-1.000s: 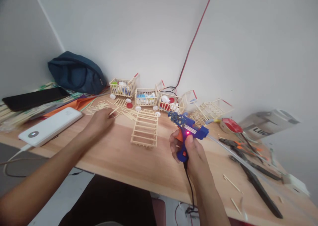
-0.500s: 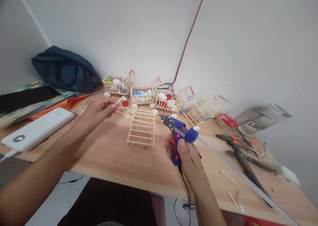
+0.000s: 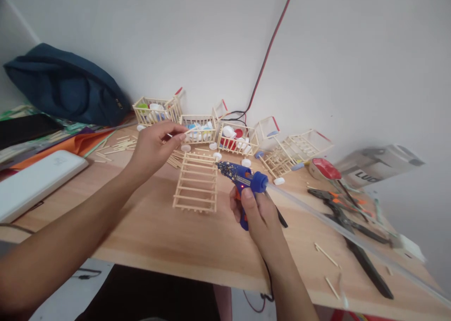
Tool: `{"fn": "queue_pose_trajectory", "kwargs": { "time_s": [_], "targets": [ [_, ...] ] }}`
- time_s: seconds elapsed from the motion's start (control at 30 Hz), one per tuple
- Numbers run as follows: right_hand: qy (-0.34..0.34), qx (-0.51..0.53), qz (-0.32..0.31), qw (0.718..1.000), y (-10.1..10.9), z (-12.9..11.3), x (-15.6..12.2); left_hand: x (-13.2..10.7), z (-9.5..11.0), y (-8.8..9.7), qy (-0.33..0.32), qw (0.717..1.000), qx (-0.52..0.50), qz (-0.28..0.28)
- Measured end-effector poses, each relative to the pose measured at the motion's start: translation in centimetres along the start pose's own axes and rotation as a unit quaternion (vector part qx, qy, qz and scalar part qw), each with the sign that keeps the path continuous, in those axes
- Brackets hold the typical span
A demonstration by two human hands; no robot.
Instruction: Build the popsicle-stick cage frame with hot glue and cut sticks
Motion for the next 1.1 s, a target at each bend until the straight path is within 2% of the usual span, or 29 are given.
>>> {"fn": "queue_pose_trajectory", "kwargs": {
  "time_s": [0.13, 0.33, 0.53, 1.1],
  "targets": [
    [-0.02, 0.009, 0.011, 1.0, 0.2, 0.0, 0.2, -0.7, -0.9, 0.8, 0.038, 0.999, -0.026, 0.025],
    [-0.042, 0.044, 0.009, 0.998, 0.0, 0.2, 0.1, -0.8, -0.2, 0.7, 0.011, 0.999, 0.032, 0.03],
    [-0.019, -0.007, 0.04, 0.999, 0.1, -0.5, 0.1, -1.0, -0.6, 0.7, 0.024, 0.998, 0.043, 0.04],
    [-0.011, -0.03, 0.02, 0.999, -0.7, -0.3, 0.3, -1.0, -1.3, 0.9, 0.035, 0.997, 0.045, 0.051]
  ]
}}
Point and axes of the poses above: each hand's wrist, its own x-axis towards the middle knuckle, its own y-axis out of the back of the hand, z = x × y, the point moved 9 cm from there along x, towards the middle knuckle, and after that the axes turned 9 degrees about -x, right-handed, at the moved point
